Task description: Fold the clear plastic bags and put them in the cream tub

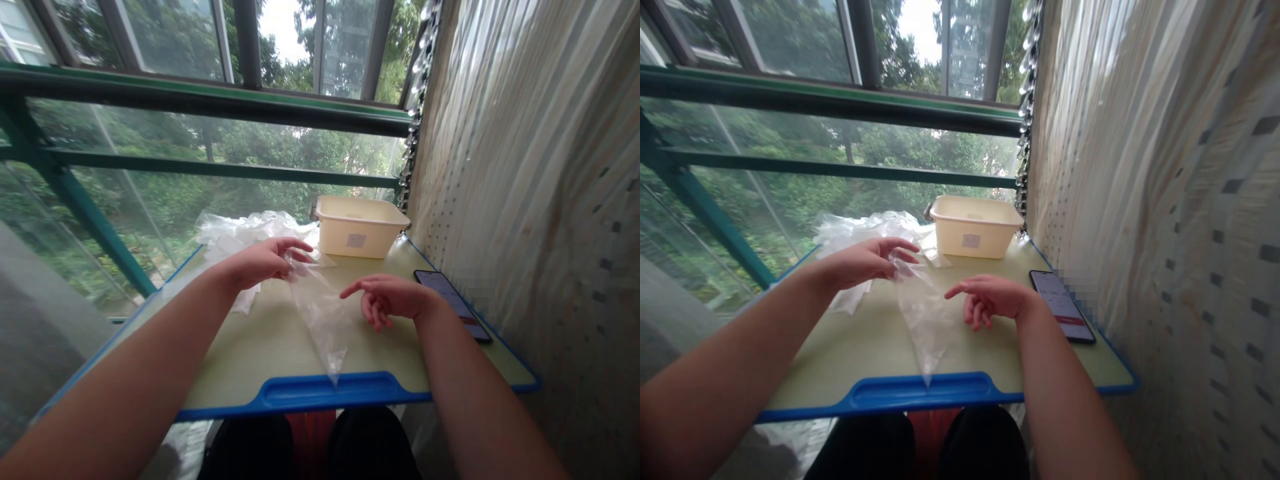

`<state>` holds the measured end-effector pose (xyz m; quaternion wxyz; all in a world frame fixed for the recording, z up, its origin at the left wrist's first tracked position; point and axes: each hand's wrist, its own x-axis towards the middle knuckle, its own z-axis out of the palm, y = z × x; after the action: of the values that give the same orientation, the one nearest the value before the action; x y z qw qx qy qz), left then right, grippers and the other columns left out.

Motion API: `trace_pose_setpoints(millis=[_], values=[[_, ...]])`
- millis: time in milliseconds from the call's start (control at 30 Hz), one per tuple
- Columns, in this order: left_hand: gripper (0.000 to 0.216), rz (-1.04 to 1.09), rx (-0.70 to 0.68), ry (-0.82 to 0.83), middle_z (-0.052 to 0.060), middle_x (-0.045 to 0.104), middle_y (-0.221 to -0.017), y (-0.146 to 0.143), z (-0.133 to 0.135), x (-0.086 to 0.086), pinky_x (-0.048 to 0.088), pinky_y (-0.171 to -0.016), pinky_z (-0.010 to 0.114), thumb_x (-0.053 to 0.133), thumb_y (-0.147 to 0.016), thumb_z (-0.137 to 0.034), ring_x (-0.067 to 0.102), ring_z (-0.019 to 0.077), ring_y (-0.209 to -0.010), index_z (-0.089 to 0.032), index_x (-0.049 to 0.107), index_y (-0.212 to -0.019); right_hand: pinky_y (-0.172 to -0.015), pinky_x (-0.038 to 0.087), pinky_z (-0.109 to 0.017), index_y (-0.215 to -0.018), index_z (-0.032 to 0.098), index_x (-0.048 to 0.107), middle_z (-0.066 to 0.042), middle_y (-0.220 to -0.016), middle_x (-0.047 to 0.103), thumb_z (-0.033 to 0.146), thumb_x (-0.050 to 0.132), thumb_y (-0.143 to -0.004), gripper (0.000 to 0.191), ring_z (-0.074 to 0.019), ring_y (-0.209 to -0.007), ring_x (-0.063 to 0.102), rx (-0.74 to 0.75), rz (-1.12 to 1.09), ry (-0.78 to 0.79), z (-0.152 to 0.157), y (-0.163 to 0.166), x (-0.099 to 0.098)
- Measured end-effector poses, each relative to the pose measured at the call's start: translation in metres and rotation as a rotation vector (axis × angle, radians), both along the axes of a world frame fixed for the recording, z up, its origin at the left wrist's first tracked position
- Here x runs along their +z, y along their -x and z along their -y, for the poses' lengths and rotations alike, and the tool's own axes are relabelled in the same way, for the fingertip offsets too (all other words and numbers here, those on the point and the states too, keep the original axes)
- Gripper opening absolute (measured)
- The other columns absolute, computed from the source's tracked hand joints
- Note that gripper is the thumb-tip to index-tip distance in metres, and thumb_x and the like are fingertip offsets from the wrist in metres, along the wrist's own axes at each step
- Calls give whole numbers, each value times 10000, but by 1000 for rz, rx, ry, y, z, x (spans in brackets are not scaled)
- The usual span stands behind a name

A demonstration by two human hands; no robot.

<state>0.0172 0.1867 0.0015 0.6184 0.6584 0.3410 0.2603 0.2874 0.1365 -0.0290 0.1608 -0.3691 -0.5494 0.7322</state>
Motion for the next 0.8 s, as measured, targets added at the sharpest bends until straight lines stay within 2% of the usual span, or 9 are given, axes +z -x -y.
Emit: trace_pose_setpoints(millis=[100, 200, 300, 367, 467, 533, 600, 667, 800], values=[[487, 194, -21, 14, 90, 608, -1066, -8, 9, 3, 498, -723, 316, 610, -579, -48, 603, 222, -926, -196, 566, -1041, -454, 477, -207, -1050, 145, 532, -77, -819, 657, 397, 490, -827, 339, -157, -662, 647, -69, -85, 1, -3, 13, -5], [539, 344, 7, 13, 79, 585, -1118, -19, 16, 3, 497, -796, 358, 645, -591, -54, 582, 228, -984, -220, 534, -1092, -631, 510, -250, -1002, 120, 568, -97, -898, 648, 361, 560, -789, 321, -161, -795, 632, -134, -151, -9, -1, 29, -10], [492, 378, 134, 29, 75, 594, -1061, -27, 18, 0, 510, -784, 331, 691, -637, -155, 601, 191, -929, -209, 515, -1093, -612, 491, -236, -916, 123, 588, -49, -764, 636, 283, 629, -736, 244, -142, -713, 624, -207, -236, -93, 0, 37, -9], [411, 283, 183, 132, 84, 604, -993, -29, 17, -3, 530, -705, 295, 677, -686, -326, 626, 170, -821, -178, 535, -1042, -508, 449, -195, -866, 147, 578, 8, -656, 591, 214, 655, -692, 201, -98, -567, 581, -305, -310, -140, -1, 36, -6], [441, 94, 62, 313, 93, 611, -946, -28, 18, -4, 519, -554, 236, 639, -689, -474, 626, 140, -682, -155, 567, -985, -429, 384, -165, -877, 186, 558, 55, -607, 549, 161, 654, -629, 268, -54, -455, 490, -552, -365, -176, -10, 31, 0], [397, 41, -25, 327, 77, 618, -904, -25, 19, -3, 477, -488, 180, 698, -658, -390, 604, 103, -624, -150, 579, -951, -414, 366, -174, -888, 200, 554, 66, -586, 539, 162, 635, -612, 290, -54, -433, 455, -677, -275, -211, -18, 28, 1], [412, -6, -30, 276, 46, 614, -812, -22, 18, -4, 431, -437, 145, 746, -612, -262, 579, 82, -582, -157, 568, -968, -410, 354, -183, -880, 201, 561, 66, -565, 534, 165, 619, -616, 273, -60, -430, 435, -749, -129, -253, -26, 25, -2], [542, -94, 47, 210, 7, 581, -708, -19, 15, -7, 415, -408, 151, 763, -568, -201, 566, 93, -552, -178, 528, -1056, -420, 355, -188, -851, 188, 572, 58, -546, 530, 162, 623, -618, 240, -68, -446, 445, -774, -48, -265, -30, 24, -10], [723, -308, 213, 66, -24, 529, -641, -14, 6, -18, 469, -416, 233, 778, -500, -212, 557, 130, -484, -173, 469, -1153, -373, 319, -188, -764, 156, 583, 32, -525, 523, 207, 635, -635, 148, -69, -419, 433, -732, 35, -255, -29, 19, -28]])
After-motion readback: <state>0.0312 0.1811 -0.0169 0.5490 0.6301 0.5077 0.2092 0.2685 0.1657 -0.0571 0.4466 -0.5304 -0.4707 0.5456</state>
